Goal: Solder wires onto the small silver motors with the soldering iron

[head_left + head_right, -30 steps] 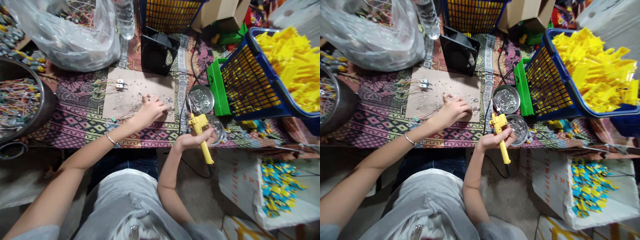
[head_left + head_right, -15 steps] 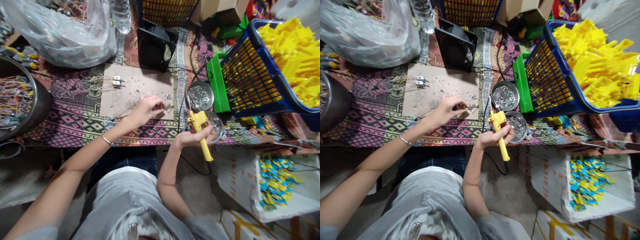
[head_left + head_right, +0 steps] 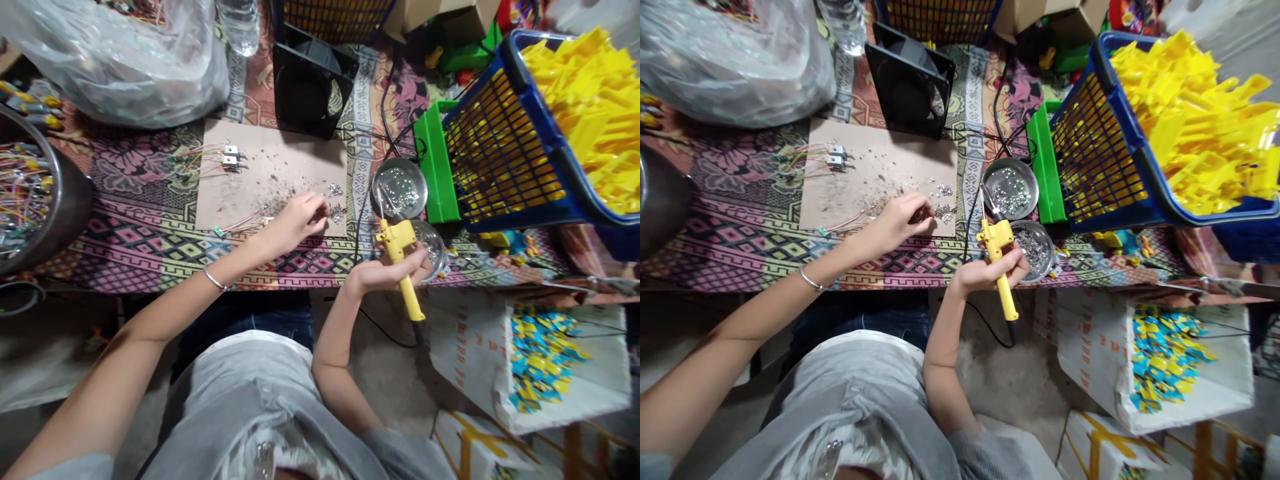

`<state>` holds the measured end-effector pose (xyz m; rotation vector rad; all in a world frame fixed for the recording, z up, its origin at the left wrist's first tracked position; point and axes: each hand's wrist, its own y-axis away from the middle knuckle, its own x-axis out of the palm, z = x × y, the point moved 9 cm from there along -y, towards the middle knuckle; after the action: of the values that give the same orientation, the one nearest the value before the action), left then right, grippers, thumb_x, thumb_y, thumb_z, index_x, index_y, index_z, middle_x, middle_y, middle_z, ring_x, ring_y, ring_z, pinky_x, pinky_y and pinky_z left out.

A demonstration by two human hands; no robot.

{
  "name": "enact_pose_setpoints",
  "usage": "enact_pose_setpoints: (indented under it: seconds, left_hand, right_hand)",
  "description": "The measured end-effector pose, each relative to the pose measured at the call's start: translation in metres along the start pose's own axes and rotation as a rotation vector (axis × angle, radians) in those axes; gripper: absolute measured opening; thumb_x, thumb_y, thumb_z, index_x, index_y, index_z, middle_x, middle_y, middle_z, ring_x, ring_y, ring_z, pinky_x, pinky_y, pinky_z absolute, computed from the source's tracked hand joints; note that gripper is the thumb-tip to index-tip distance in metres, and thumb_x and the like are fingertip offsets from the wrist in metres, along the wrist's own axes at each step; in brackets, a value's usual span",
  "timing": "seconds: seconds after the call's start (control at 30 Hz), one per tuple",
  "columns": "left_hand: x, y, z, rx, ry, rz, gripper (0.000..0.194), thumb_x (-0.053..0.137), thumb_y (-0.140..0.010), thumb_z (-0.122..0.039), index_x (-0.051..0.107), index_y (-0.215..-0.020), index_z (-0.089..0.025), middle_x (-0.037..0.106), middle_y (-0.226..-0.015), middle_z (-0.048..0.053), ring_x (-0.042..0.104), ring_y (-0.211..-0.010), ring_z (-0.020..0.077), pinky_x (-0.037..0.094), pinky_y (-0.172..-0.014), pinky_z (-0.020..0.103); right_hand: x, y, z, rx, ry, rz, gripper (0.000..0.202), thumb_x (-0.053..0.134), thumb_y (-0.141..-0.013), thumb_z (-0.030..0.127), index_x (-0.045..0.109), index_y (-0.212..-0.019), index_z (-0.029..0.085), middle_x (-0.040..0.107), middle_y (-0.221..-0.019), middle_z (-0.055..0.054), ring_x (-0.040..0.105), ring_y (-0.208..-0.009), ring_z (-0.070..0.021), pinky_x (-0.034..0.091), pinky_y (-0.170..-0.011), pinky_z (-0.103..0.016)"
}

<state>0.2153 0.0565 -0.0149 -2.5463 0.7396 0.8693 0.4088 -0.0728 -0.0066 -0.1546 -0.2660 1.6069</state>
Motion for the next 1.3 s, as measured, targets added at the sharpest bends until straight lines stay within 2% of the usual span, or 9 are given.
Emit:
enact_pose_setpoints:
  seconds: [0.23,0.4,0.57,0.67,0.77,0.87,0.97,1.13,1.3]
  left_hand:
    - [0.004,0.004,0.001,0.067,-0.05,0.029,0.02,0.06,-0.103,-0.01,0.077,-0.111,-0.016,0.075,-0.114,0.011,0.069,-0.11,0.0257,0.055,-0.102,0.043]
    - [0.001,0.001,-0.003,0.024,-0.038,-0.018,0.008,0.068,-0.099,-0.01,0.07,-0.105,-0.015,0.073,-0.104,0.009,0.068,-0.102,0.0236,0.054,-0.096,0.037]
    - [0.002,0.0,-0.003,0.009,-0.063,-0.048,0.015,0.069,-0.094,-0.003,0.063,-0.096,-0.017,0.068,-0.097,0.006,0.066,-0.097,0.0216,0.054,-0.091,0.033]
    - [0.001,0.001,-0.004,0.036,-0.066,-0.058,0.015,0.068,-0.093,0.0,0.065,-0.1,-0.013,0.068,-0.101,0.008,0.066,-0.099,0.0222,0.054,-0.092,0.033]
    - [0.0,0.002,-0.005,0.04,-0.103,-0.043,0.014,0.064,-0.096,-0.002,0.066,-0.104,-0.013,0.068,-0.104,0.009,0.066,-0.101,0.0232,0.054,-0.095,0.035]
    - [0.0,0.003,-0.006,0.037,-0.17,-0.017,0.011,0.061,-0.099,-0.006,0.066,-0.104,-0.014,0.066,-0.104,0.01,0.065,-0.102,0.0248,0.054,-0.096,0.037]
    - [0.001,0.003,-0.008,0.037,-0.24,-0.003,0.01,0.058,-0.102,-0.01,0.066,-0.107,-0.013,0.067,-0.106,0.012,0.065,-0.103,0.0268,0.054,-0.097,0.039]
    - [0.0,0.004,-0.006,-0.013,-0.289,-0.007,0.01,0.056,-0.105,-0.018,0.066,-0.109,-0.015,0.069,-0.105,0.012,0.065,-0.102,0.0273,0.054,-0.095,0.04]
    - [-0.001,0.005,-0.004,0.004,-0.235,-0.03,0.013,0.06,-0.103,-0.014,0.065,-0.115,-0.016,0.07,-0.11,0.011,0.066,-0.107,0.0257,0.054,-0.099,0.038]
  right_hand:
    - [0.001,-0.001,-0.002,0.006,0.0,0.029,0.029,0.047,-0.098,0.056,0.052,-0.095,0.028,0.052,-0.094,-0.003,0.064,-0.091,-0.0197,0.063,-0.087,-0.044]
    - [0.001,-0.002,-0.001,-0.021,0.025,0.015,0.029,0.045,-0.098,0.056,0.051,-0.094,0.028,0.054,-0.095,-0.004,0.065,-0.092,-0.0199,0.064,-0.092,-0.047]
    - [-0.003,-0.001,0.003,-0.057,0.026,-0.059,0.023,0.046,-0.097,0.049,0.052,-0.091,0.028,0.055,-0.09,-0.002,0.065,-0.087,-0.0201,0.064,-0.089,-0.046]
    - [-0.022,-0.008,0.012,-0.14,-0.026,-0.111,0.02,0.046,-0.098,0.043,0.055,-0.091,0.027,0.051,-0.089,-0.002,0.064,-0.091,-0.0211,0.062,-0.089,-0.046]
    - [-0.058,-0.018,0.036,-0.408,-0.009,-0.189,0.023,0.039,-0.102,0.042,0.056,-0.096,0.028,0.046,-0.092,-0.003,0.062,-0.101,-0.0228,0.059,-0.095,-0.047]
    - [-0.093,-0.021,0.056,-0.659,0.128,-0.238,0.026,0.032,-0.104,0.042,0.053,-0.098,0.028,0.044,-0.094,-0.005,0.059,-0.101,-0.0242,0.057,-0.097,-0.05]
    - [-0.115,-0.017,0.059,-0.736,0.296,-0.258,0.026,0.03,-0.103,0.044,0.048,-0.093,0.029,0.039,-0.085,-0.003,0.058,-0.09,-0.025,0.057,-0.085,-0.051]
    - [-0.124,-0.004,0.048,-0.67,0.343,-0.102,0.02,0.042,-0.098,0.039,0.044,-0.081,0.029,0.041,-0.069,0.0,0.05,-0.062,-0.0198,0.047,-0.059,-0.041]
    - [-0.116,0.007,0.038,-0.636,0.239,0.084,0.015,0.055,-0.095,0.03,0.053,-0.081,0.026,0.053,-0.071,0.0,0.054,-0.06,-0.0162,0.041,-0.057,-0.034]
